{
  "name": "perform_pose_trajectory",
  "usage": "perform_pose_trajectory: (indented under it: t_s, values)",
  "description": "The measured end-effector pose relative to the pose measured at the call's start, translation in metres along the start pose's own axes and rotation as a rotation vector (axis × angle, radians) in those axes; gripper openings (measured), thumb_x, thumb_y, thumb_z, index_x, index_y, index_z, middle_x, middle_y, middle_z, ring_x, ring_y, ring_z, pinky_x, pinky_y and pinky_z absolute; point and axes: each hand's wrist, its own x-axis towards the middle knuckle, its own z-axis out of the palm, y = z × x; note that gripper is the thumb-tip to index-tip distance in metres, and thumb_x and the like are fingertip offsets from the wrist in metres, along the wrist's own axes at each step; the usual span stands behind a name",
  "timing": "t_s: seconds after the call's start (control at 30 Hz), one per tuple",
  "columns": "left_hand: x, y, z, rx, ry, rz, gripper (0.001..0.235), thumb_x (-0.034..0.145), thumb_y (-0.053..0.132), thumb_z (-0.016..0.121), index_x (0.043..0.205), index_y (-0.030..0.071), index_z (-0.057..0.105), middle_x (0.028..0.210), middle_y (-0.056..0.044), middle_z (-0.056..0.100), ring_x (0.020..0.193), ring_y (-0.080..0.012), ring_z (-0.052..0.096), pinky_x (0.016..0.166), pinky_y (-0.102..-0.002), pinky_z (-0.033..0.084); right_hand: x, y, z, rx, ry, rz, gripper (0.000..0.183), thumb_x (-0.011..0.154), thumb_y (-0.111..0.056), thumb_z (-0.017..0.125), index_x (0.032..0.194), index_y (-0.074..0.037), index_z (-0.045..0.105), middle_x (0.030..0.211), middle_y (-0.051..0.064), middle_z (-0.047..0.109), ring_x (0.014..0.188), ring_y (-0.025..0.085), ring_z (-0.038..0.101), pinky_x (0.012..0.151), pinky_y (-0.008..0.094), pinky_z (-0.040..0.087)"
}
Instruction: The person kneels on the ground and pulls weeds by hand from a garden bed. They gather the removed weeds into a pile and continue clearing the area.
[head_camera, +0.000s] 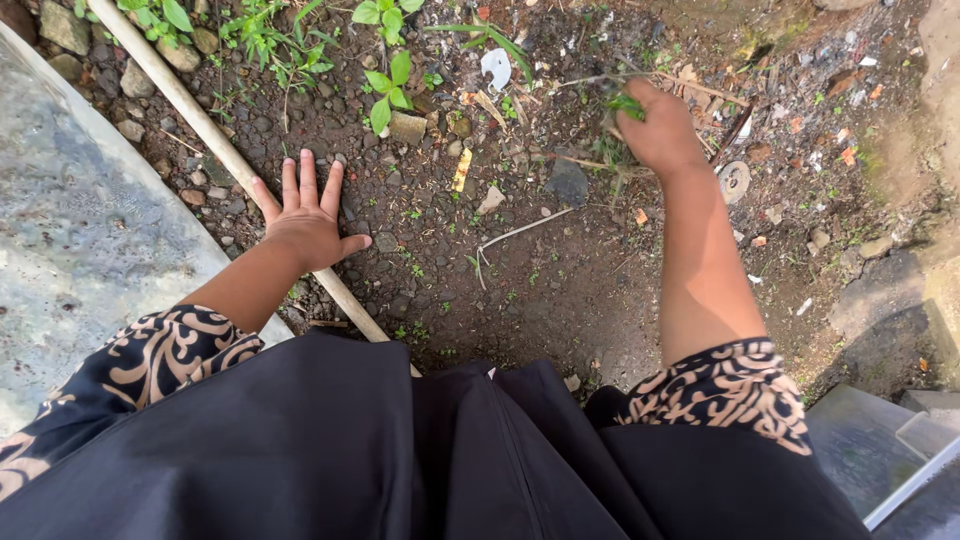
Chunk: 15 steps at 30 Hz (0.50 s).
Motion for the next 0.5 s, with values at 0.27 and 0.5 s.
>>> perform_pose_trajectory:
  t_s: [0.27,0.5]
  values:
    - [0.001,0.000,0.005,0.001,0.022,-0.005,0.125,0.079,0.081,0.057,0.163,0.021,-0.013,0.167,-0.021,-0.021,0.154,-0.0408,-0.017,0.113,-0.074,-0.006,-0.044,-0.017,0.067,-0.473,-0.195,-0.080,0.027,0.092,-0.027,0.069,0.117,-0.017,0.066,0.099,0.014,0.071,0.092,0.033,0.070,0.081,0.049,0.056]
    - [0.004,-0.001,0.011,-0.012,0.026,-0.022,0.125,0.076,0.081,0.058,0.162,0.022,-0.012,0.167,-0.019,-0.021,0.154,-0.0396,-0.017,0.113,-0.073,-0.007,-0.078,0.042,-0.004,-0.548,-0.434,-0.189,0.034,0.093,-0.024,0.062,0.126,-0.018,0.061,0.098,0.017,0.074,0.089,0.036,0.073,0.082,0.048,0.058]
